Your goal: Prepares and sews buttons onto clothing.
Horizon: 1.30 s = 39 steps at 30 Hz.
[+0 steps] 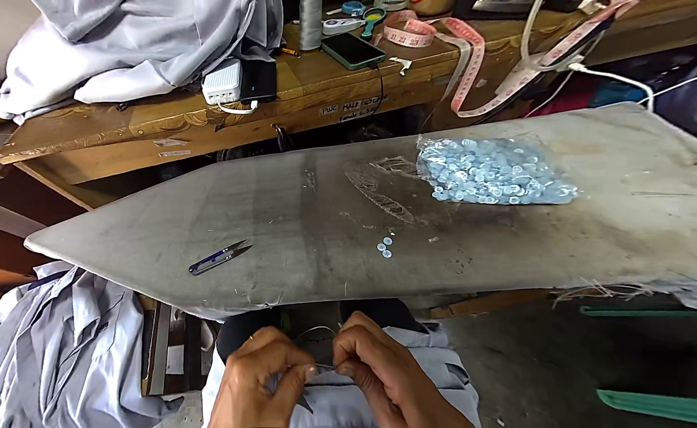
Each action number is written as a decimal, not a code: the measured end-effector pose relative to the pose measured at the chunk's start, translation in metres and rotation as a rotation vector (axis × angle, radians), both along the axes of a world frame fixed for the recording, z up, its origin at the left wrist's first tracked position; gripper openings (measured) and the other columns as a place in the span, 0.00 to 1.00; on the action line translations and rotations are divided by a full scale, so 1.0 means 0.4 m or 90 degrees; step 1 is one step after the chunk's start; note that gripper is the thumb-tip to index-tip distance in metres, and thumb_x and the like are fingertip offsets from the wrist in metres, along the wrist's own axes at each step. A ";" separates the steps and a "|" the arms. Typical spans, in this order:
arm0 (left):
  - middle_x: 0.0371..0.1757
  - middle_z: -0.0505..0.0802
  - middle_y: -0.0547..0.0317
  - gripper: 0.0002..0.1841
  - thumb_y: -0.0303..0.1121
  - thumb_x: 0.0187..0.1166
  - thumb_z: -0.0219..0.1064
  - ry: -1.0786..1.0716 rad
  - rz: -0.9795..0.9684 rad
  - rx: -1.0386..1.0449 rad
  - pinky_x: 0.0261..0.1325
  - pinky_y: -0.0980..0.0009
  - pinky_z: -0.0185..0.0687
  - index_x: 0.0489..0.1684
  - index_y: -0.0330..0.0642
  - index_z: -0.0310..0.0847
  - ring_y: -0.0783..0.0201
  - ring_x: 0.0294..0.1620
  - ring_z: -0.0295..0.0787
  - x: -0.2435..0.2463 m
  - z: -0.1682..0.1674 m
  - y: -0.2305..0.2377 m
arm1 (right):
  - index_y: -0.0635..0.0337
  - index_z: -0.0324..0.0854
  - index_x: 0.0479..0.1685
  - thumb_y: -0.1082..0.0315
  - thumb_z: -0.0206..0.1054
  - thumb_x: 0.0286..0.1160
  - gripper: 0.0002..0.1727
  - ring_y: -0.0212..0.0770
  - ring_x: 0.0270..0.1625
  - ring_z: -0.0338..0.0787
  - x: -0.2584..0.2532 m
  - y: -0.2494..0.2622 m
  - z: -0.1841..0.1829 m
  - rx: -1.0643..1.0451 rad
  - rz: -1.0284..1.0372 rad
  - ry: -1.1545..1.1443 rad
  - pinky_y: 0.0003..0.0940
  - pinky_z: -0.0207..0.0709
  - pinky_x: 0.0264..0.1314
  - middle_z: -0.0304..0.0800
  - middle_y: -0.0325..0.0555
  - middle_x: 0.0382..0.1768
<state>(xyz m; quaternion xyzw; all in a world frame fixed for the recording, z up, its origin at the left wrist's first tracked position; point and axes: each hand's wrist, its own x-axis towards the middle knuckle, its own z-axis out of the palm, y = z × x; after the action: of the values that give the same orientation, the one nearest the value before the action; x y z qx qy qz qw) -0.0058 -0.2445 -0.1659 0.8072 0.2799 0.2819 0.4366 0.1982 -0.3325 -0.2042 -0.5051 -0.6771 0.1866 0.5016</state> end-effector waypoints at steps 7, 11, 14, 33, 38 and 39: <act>0.36 0.92 0.55 0.06 0.29 0.77 0.71 0.021 0.046 0.302 0.55 0.76 0.81 0.34 0.40 0.94 0.65 0.47 0.87 0.047 0.044 -0.046 | 0.54 0.81 0.44 0.60 0.60 0.88 0.10 0.20 0.41 0.82 -0.035 0.027 -0.031 -0.079 0.056 0.390 0.16 0.77 0.46 0.82 0.30 0.37; 0.34 0.89 0.58 0.04 0.27 0.76 0.70 -0.018 0.089 0.438 0.53 0.75 0.79 0.35 0.42 0.92 0.64 0.44 0.84 0.067 -0.022 -0.046 | 0.52 0.87 0.44 0.61 0.66 0.83 0.07 0.24 0.42 0.85 -0.048 0.038 -0.009 -0.175 0.233 0.796 0.22 0.80 0.51 0.86 0.31 0.38; 0.42 0.93 0.60 0.04 0.32 0.76 0.74 -0.044 0.080 0.300 0.62 0.73 0.80 0.38 0.45 0.94 0.67 0.53 0.86 0.051 -0.028 -0.026 | 0.51 0.85 0.45 0.59 0.61 0.87 0.09 0.23 0.44 0.84 -0.047 0.038 -0.012 -0.133 0.204 0.687 0.22 0.79 0.52 0.85 0.29 0.38; 0.49 0.85 0.66 0.10 0.40 0.91 0.57 -0.396 -0.019 -0.050 0.66 0.74 0.77 0.45 0.47 0.80 0.72 0.59 0.82 0.052 -0.039 -0.013 | 0.47 0.73 0.38 0.56 0.53 0.82 0.09 0.36 0.67 0.81 -0.072 0.030 0.028 0.110 -0.100 -0.093 0.40 0.60 0.77 0.88 0.39 0.56; 0.49 0.90 0.63 0.08 0.40 0.89 0.60 -0.495 -0.058 -0.288 0.68 0.59 0.84 0.46 0.50 0.83 0.64 0.56 0.88 0.005 0.015 0.008 | 0.48 0.73 0.38 0.58 0.54 0.82 0.08 0.35 0.69 0.81 -0.068 0.016 0.002 0.081 -0.040 -0.068 0.39 0.62 0.80 0.87 0.39 0.58; 0.45 0.90 0.61 0.07 0.38 0.89 0.60 -0.523 -0.091 -0.367 0.64 0.57 0.87 0.46 0.49 0.82 0.62 0.50 0.90 -0.014 0.036 0.017 | 0.48 0.74 0.38 0.58 0.53 0.82 0.08 0.36 0.68 0.81 -0.064 0.011 -0.001 0.076 -0.032 -0.080 0.39 0.62 0.80 0.87 0.40 0.58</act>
<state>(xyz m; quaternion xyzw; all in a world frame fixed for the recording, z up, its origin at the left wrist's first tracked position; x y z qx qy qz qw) -0.0113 -0.2377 -0.1514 0.4933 0.0959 0.4567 0.7341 0.1725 -0.3282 -0.2044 -0.5017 -0.7044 0.1013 0.4918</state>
